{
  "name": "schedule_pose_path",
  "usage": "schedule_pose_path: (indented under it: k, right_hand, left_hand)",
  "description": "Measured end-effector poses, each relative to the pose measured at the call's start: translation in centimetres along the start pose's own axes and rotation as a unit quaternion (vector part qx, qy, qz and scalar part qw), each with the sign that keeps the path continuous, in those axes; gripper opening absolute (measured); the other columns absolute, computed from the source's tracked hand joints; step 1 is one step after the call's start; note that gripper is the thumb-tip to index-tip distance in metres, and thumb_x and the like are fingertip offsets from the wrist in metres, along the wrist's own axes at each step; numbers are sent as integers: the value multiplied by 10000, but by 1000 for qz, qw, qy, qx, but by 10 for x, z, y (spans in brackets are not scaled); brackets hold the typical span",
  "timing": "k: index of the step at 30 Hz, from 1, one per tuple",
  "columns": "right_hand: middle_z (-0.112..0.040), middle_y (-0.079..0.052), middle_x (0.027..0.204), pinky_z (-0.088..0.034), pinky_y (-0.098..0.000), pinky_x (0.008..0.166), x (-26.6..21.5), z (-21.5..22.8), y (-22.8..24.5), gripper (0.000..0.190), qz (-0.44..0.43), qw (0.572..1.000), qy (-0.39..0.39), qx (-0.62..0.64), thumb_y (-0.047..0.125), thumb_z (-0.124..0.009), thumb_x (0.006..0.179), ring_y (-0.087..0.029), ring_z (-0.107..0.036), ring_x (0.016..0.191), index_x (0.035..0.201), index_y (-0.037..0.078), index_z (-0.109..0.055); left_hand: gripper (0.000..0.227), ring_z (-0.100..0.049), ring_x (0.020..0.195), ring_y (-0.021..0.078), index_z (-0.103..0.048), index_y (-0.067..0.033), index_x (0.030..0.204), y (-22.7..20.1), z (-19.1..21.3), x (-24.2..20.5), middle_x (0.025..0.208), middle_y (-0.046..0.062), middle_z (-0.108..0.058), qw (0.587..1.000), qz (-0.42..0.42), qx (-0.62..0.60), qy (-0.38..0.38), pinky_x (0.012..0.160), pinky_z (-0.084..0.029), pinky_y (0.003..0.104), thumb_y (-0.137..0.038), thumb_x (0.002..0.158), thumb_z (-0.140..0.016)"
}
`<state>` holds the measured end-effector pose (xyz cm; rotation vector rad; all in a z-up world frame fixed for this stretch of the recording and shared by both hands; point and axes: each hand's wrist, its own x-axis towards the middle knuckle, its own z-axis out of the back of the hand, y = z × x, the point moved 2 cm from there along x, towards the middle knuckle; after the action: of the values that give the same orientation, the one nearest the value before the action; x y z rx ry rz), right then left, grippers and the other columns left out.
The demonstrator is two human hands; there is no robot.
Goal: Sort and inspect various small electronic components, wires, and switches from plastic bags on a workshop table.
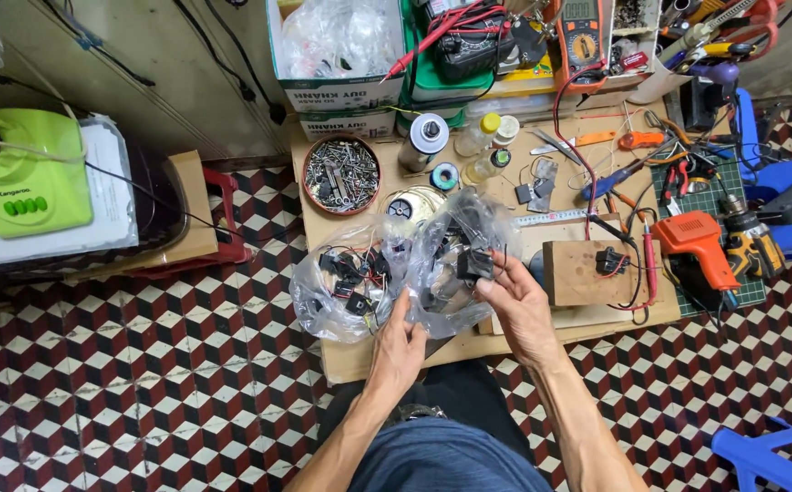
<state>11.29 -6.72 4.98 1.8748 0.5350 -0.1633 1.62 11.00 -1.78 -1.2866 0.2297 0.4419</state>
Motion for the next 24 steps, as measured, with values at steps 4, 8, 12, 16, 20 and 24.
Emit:
schedule_pose_path:
  k: [4, 8, 12, 16, 20, 24]
  right_hand:
    - [-667, -99, 1284, -491, -309, 1002, -5, -12, 9, 532, 18, 998, -11, -50, -2, -671, 902, -151, -630, 1154, 1411, -17, -517]
    - [-657, -103, 1285, -489, -307, 1048, -8, -12, 9, 544, 38, 997, -5, -73, -44, -673, 892, -167, -624, 1190, 1411, -23, -513]
    - [-638, -91, 1289, -507, -296, 1037, -11, -8, 9, 559, 59, 994, -4, -96, -74, -684, 876, -153, -617, 1190, 1403, -18, -508]
    - [-633, -81, 1251, -520, -278, 996, -13, -1, 2, 546, 80, 991, -5, -112, -85, -696, 872, -135, -616, 1141, 1381, -16, -512]
    - [-628, -73, 1175, -526, -255, 886, -18, 0, 0, 471, 106, 983, -27, -148, -75, -724, 877, -110, -601, 975, 1302, -22, -529]
    - [-629, -48, 1089, -517, -240, 824, -29, 16, 1, 397, 111, 972, -105, -177, -53, -745, 886, -89, -586, 889, 1235, -21, -558]
  left_hand:
    - [682, -713, 659, 253, -333, -45, 1552, -6, 3, -1, 760, 147, -724, 1000, -1, 1, -1, 690, -561, 398, -96, 915, -573]
    - [666, -713, 686, 269, -365, -54, 1534, -4, 1, -1, 787, 157, -718, 1000, 3, 14, 1, 706, -557, 404, -93, 908, -592]
    - [561, -718, 779, 281, -477, -42, 1441, -1, 2, -4, 950, 167, -723, 998, -52, 18, -17, 752, -565, 403, -92, 902, -623]
    - [411, -726, 871, 280, -580, -28, 1324, -11, 14, -10, 1096, 176, -722, 993, -111, 23, -34, 776, -575, 399, -128, 930, -641]
    - [391, -732, 862, 264, -637, -50, 1261, -19, 30, -11, 1063, 157, -737, 998, -46, 44, -22, 751, -571, 388, -248, 926, -670]
    - [474, -725, 734, 213, -633, -61, 1258, -35, 37, -8, 913, 121, -751, 999, 32, 27, -4, 685, -552, 357, -351, 892, -717]
